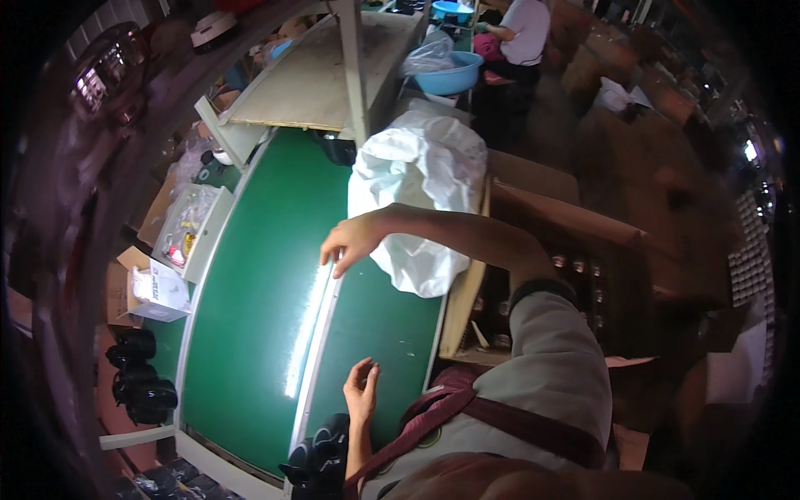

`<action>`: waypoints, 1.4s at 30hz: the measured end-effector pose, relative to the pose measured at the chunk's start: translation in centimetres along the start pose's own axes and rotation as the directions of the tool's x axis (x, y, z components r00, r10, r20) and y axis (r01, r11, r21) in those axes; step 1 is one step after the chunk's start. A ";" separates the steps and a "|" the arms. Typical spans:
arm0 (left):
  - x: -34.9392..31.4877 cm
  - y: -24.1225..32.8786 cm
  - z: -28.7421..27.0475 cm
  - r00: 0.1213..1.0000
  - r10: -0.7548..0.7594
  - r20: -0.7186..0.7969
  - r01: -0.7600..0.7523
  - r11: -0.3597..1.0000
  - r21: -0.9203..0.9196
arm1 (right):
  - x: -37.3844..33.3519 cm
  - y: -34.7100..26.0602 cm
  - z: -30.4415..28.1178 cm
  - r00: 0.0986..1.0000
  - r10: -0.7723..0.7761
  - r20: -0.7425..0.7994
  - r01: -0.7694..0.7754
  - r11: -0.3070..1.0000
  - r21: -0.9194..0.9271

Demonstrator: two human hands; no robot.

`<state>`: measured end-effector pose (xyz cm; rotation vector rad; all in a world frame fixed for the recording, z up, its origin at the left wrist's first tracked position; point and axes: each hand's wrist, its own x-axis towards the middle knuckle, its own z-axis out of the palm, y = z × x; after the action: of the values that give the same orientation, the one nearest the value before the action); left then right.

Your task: The person unpacks a cardboard box and repeatedly assembles black kettles by inserting glass inner pots into black outer shells. The person places the assembled kettles on a green workbench and continues the process with additional units.

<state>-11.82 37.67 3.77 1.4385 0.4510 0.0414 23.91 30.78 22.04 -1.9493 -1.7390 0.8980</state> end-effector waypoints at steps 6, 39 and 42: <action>-2.2 0.0 2.8 0.975 0.079 0.209 -0.105 0.988 0.116 | -20.2 -2.6 2.1 0.824 0.566 0.026 -0.507 0.717 0.478; 39.4 3.7 20.4 0.819 -0.121 0.560 -0.521 0.252 0.816 | -39.7 5.2 24.4 0.891 0.363 -0.273 0.363 -0.208 0.908; 38.6 2.9 18.9 0.863 0.051 0.503 -0.490 0.327 0.808 | -39.8 5.4 24.8 0.933 0.068 -0.354 0.357 -0.302 0.884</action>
<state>30.34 31.67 -2.85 2.6079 -0.2288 -0.2810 9.84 -12.35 8.85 -0.4606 -0.3522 1.2092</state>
